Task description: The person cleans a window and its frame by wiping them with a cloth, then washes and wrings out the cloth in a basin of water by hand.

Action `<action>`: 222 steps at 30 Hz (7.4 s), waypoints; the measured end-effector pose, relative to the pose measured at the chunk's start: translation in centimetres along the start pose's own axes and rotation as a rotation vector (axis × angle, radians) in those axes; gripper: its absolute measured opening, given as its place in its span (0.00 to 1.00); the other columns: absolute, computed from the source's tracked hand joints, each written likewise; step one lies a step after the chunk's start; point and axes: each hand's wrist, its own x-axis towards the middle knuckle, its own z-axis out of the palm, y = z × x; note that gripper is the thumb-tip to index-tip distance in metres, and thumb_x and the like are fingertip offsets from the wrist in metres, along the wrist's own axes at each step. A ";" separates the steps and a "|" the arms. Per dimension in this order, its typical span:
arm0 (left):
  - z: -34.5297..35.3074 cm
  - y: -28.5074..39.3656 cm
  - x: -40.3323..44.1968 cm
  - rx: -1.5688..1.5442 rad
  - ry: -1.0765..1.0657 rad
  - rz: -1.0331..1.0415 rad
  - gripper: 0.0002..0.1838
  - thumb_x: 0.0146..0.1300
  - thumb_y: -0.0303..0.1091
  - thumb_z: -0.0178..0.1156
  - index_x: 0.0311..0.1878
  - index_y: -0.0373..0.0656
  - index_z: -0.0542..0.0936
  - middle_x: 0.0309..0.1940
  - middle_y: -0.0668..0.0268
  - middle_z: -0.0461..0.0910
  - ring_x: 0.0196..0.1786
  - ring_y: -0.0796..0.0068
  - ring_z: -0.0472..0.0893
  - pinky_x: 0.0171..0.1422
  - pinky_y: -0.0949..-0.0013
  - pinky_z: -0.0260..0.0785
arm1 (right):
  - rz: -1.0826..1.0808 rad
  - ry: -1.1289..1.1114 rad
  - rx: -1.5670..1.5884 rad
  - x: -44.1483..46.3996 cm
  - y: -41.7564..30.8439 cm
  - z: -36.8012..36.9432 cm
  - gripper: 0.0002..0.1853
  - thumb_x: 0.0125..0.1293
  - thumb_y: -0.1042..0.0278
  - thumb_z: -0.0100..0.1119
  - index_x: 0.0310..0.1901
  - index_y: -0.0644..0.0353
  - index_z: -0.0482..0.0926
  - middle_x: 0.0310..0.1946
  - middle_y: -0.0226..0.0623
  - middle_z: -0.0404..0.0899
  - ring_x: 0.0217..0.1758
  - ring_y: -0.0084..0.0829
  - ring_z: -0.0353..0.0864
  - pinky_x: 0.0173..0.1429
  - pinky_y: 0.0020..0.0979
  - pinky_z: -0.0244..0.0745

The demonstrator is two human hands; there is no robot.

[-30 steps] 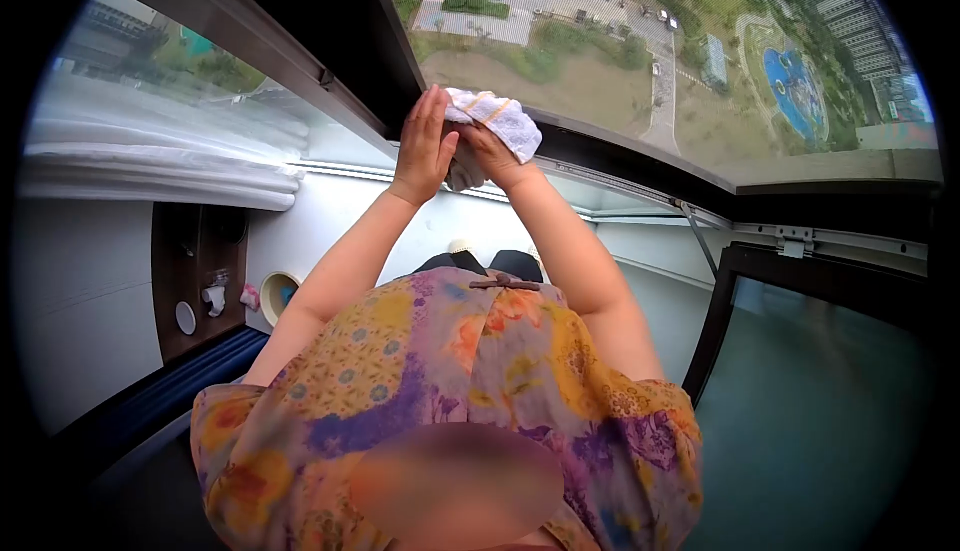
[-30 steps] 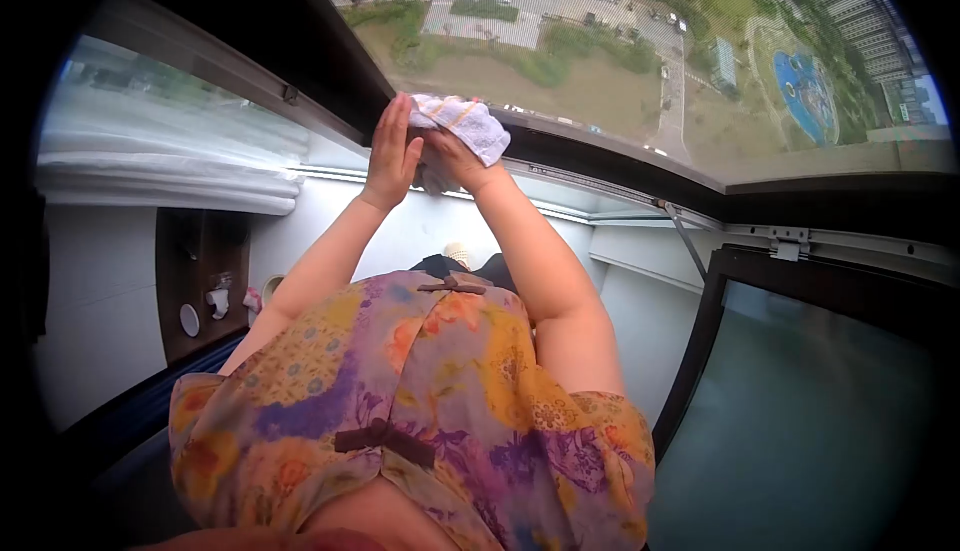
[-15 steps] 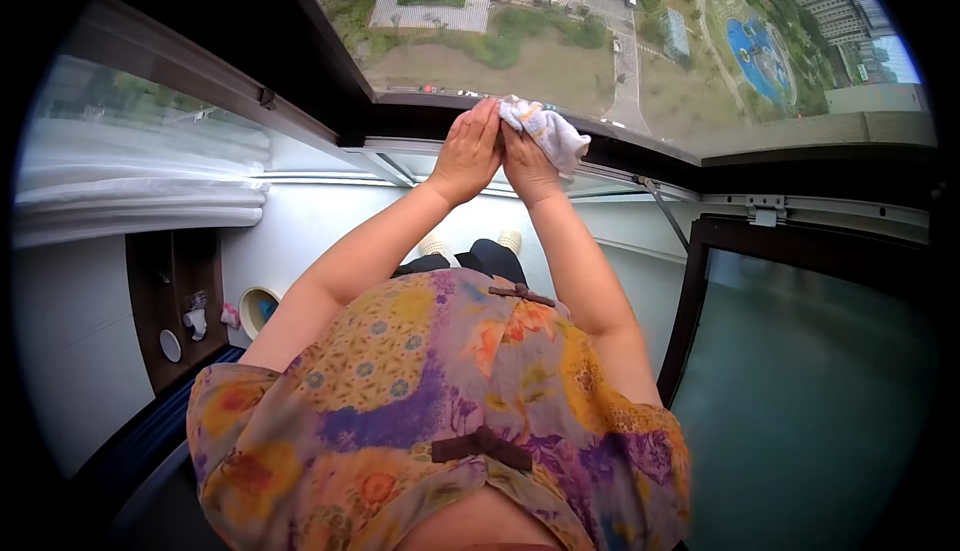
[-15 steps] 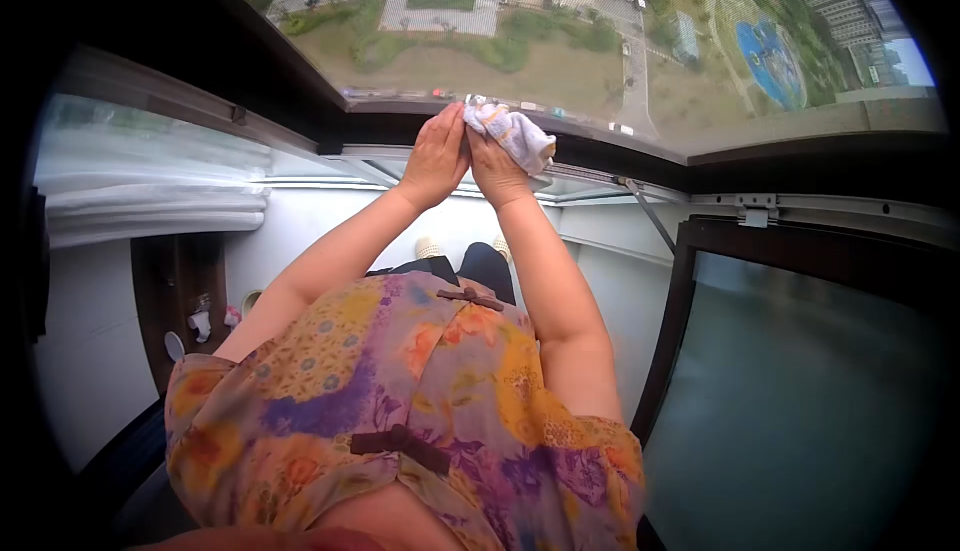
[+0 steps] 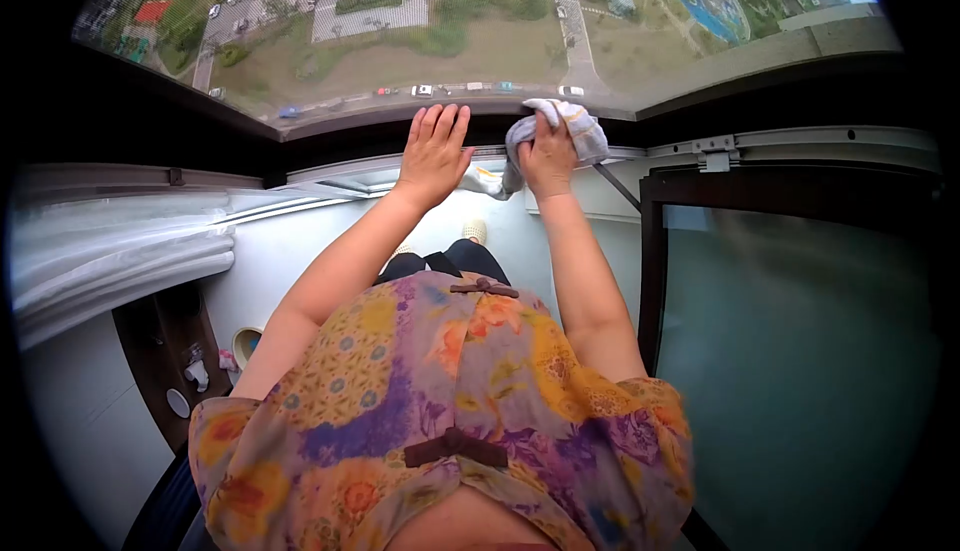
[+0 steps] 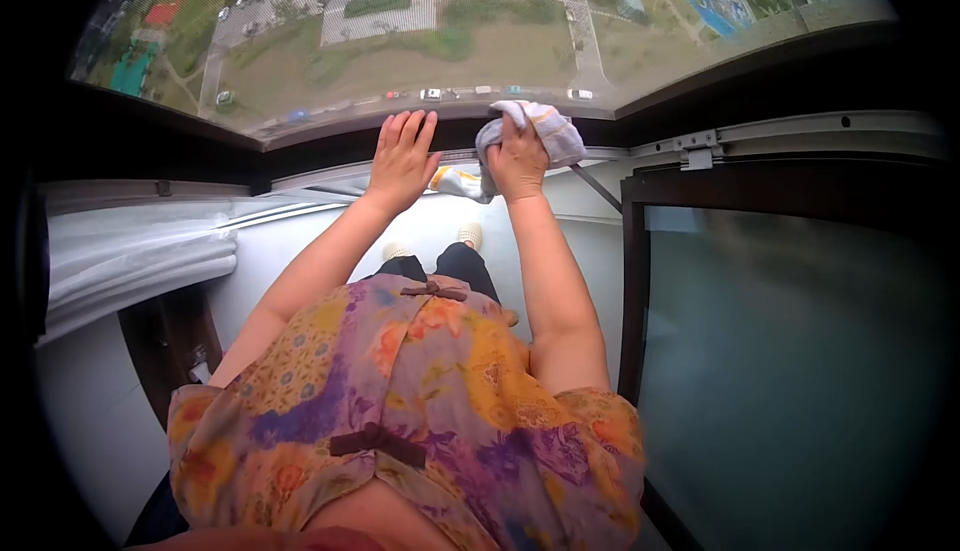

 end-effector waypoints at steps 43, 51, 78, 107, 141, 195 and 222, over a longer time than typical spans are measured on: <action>1.6 11.0 14.7 -0.620 -0.184 0.486 0.34 0.69 0.40 0.53 0.74 0.42 0.55 0.71 0.49 0.58 0.72 0.49 0.60 0.75 0.58 0.53 | 0.737 0.732 0.533 6.2 7.3 -8.7 0.34 0.65 0.76 0.49 0.72 0.64 0.49 0.68 0.58 0.59 0.71 0.50 0.59 0.74 0.41 0.54; 2.6 10.9 14.6 -0.765 -0.226 0.408 0.32 0.69 0.41 0.51 0.73 0.40 0.57 0.70 0.48 0.61 0.72 0.48 0.62 0.75 0.58 0.54 | 0.800 0.566 0.396 3.5 5.8 -4.4 0.39 0.64 0.60 0.60 0.73 0.53 0.51 0.64 0.56 0.65 0.64 0.57 0.68 0.69 0.45 0.62; 7.8 10.6 7.1 -0.418 -0.228 0.436 0.35 0.57 0.23 0.55 0.71 0.36 0.60 0.72 0.48 0.56 0.74 0.50 0.59 0.76 0.57 0.54 | 0.861 0.086 0.547 -1.7 9.6 -4.6 0.20 0.57 0.71 0.54 0.53 0.63 0.75 0.56 0.53 0.72 0.56 0.54 0.75 0.60 0.45 0.71; 8.5 13.2 9.5 -0.287 -0.200 0.522 0.31 0.59 0.21 0.48 0.68 0.33 0.62 0.69 0.46 0.63 0.70 0.51 0.66 0.74 0.59 0.58 | 0.868 0.230 0.324 -2.0 12.1 -2.2 0.22 0.57 0.73 0.52 0.55 0.61 0.71 0.55 0.54 0.71 0.63 0.56 0.65 0.66 0.47 0.63; 1.3 4.4 1.1 -0.267 -0.106 0.336 0.31 0.57 0.26 0.59 0.67 0.50 0.69 0.69 0.58 0.65 0.73 0.58 0.62 0.74 0.49 0.50 | 0.582 0.001 -0.167 -0.1 -0.6 -1.3 0.21 0.55 0.61 0.56 0.48 0.65 0.72 0.45 0.51 0.72 0.51 0.48 0.73 0.56 0.43 0.70; 1.8 4.1 3.9 -0.232 -0.210 0.319 0.32 0.64 0.34 0.57 0.72 0.53 0.63 0.73 0.63 0.59 0.76 0.64 0.57 0.78 0.54 0.44 | 0.730 -0.200 -0.244 -1.0 10.4 -4.9 0.25 0.63 0.52 0.57 0.56 0.58 0.68 0.53 0.43 0.78 0.67 0.39 0.67 0.63 0.49 0.65; 2.0 4.4 3.0 -0.356 -0.125 0.274 0.30 0.62 0.34 0.59 0.69 0.50 0.67 0.69 0.62 0.65 0.74 0.62 0.61 0.78 0.50 0.42 | 0.354 -0.042 0.216 -1.5 1.6 -2.1 0.11 0.60 0.65 0.58 0.41 0.60 0.73 0.42 0.41 0.77 0.54 0.44 0.73 0.69 0.47 0.60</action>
